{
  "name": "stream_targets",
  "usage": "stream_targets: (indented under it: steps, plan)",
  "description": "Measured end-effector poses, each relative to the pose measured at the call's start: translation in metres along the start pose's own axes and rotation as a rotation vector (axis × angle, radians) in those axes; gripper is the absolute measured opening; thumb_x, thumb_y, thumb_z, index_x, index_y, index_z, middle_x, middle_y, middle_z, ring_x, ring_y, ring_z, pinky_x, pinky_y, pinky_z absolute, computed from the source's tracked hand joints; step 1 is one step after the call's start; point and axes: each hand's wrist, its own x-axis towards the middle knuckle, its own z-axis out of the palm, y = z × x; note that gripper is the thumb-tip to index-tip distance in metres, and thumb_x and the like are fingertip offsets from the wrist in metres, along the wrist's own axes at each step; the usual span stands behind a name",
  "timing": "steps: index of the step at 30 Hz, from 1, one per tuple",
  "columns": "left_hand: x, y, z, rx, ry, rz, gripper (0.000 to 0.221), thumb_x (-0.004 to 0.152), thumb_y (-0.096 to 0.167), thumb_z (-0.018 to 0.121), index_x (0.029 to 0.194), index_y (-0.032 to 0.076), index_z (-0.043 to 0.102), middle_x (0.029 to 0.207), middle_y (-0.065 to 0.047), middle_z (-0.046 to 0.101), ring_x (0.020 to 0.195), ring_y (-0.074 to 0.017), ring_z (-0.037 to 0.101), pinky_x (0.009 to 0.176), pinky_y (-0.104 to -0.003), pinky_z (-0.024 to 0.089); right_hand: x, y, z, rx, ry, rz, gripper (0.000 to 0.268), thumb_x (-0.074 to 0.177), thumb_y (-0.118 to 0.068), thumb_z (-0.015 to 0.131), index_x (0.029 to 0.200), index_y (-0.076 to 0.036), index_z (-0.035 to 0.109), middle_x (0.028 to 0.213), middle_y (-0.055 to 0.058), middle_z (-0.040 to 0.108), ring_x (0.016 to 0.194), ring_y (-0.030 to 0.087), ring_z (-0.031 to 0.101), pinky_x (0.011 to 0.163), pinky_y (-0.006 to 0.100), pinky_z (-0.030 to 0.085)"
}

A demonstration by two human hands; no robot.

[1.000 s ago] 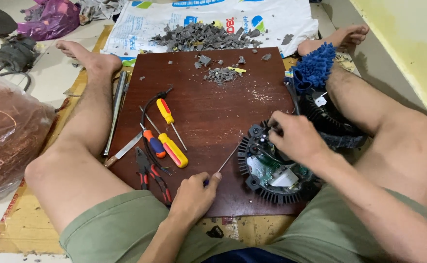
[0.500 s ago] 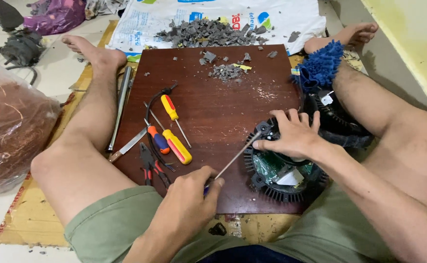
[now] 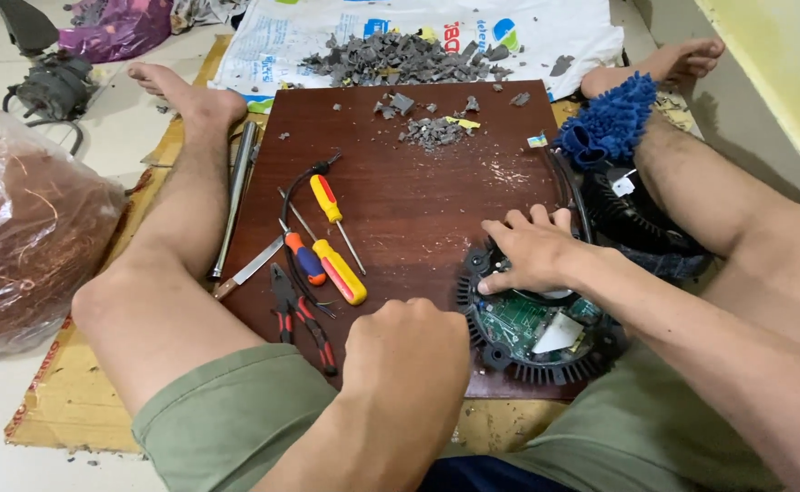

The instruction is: A person sitting on the floor uses a screwdriver and pliers to pry open and disassemble a circular electronic device on a wooden board.

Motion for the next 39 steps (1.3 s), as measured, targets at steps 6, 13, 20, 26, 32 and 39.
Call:
stream_targets:
  steps: [6,13,20,26,32,39]
  plan:
    - [0.015,0.013,-0.001,0.035,0.02,-0.035,0.029,0.1,0.012,0.056,0.115,0.024,0.077,0.117,-0.011,0.068,0.105,-0.0328,0.066,0.072,-0.047,0.057,0.004,0.011,0.019,0.001,0.177,-0.137,0.101,0.087,-0.079,0.061,0.166,-0.024,0.028,0.151,0.017,0.045,0.134,0.043,0.042,0.108,0.056,0.032]
    - [0.029,0.04,0.002,0.158,-0.044,0.038,0.028,0.091,0.014,0.073,0.116,0.025,0.079,0.118,-0.002,0.07,0.111,-0.0253,0.065,0.064,-0.041,0.057,0.018,0.008,0.017,0.0,0.122,-0.138,0.096,0.087,-0.079,0.063,0.162,-0.027,0.033,0.152,0.014,0.044,0.138,0.043,0.039,0.114,0.064,0.028]
    - [0.018,0.043,-0.002,0.172,-0.001,0.041,0.023,0.097,0.02,0.062,0.115,0.023,0.077,0.113,-0.009,0.066,0.101,-0.0309,0.064,0.055,-0.041,0.052,0.017,0.004,0.013,0.014,0.102,-0.121,0.097,0.086,-0.078,0.065,0.161,-0.027,0.033,0.149,0.013,0.046,0.137,0.041,0.039,0.115,0.063,0.026]
    - [0.025,0.051,-0.011,0.214,-0.061,0.094,0.03,0.098,0.022,0.064,0.126,0.024,0.074,0.125,-0.006,0.068,0.117,-0.0285,0.059,0.067,-0.042,0.058,0.018,0.001,0.01,-0.002,0.067,-0.098,0.094,0.088,-0.076,0.063,0.163,-0.028,0.033,0.152,0.013,0.045,0.138,0.041,0.038,0.114,0.058,0.028]
    - [0.05,0.019,0.004,0.141,0.073,0.096,0.021,0.091,0.021,0.07,0.109,0.02,0.08,0.104,-0.007,0.074,0.099,-0.0292,0.071,0.071,-0.047,0.061,0.022,0.01,0.021,0.03,0.097,-0.118,0.097,0.084,-0.08,0.062,0.16,-0.025,0.038,0.151,0.012,0.047,0.138,0.037,0.041,0.113,0.056,0.027]
    - [0.072,-0.048,-0.005,0.085,0.148,0.117,0.023,0.091,0.014,0.063,0.103,0.011,0.083,0.099,-0.017,0.08,0.1,-0.0392,0.078,0.08,-0.057,0.064,0.023,0.009,0.024,0.04,0.106,-0.06,0.075,0.088,-0.079,0.058,0.144,-0.03,0.054,0.147,0.007,0.054,0.14,0.033,0.045,0.115,0.053,0.027]
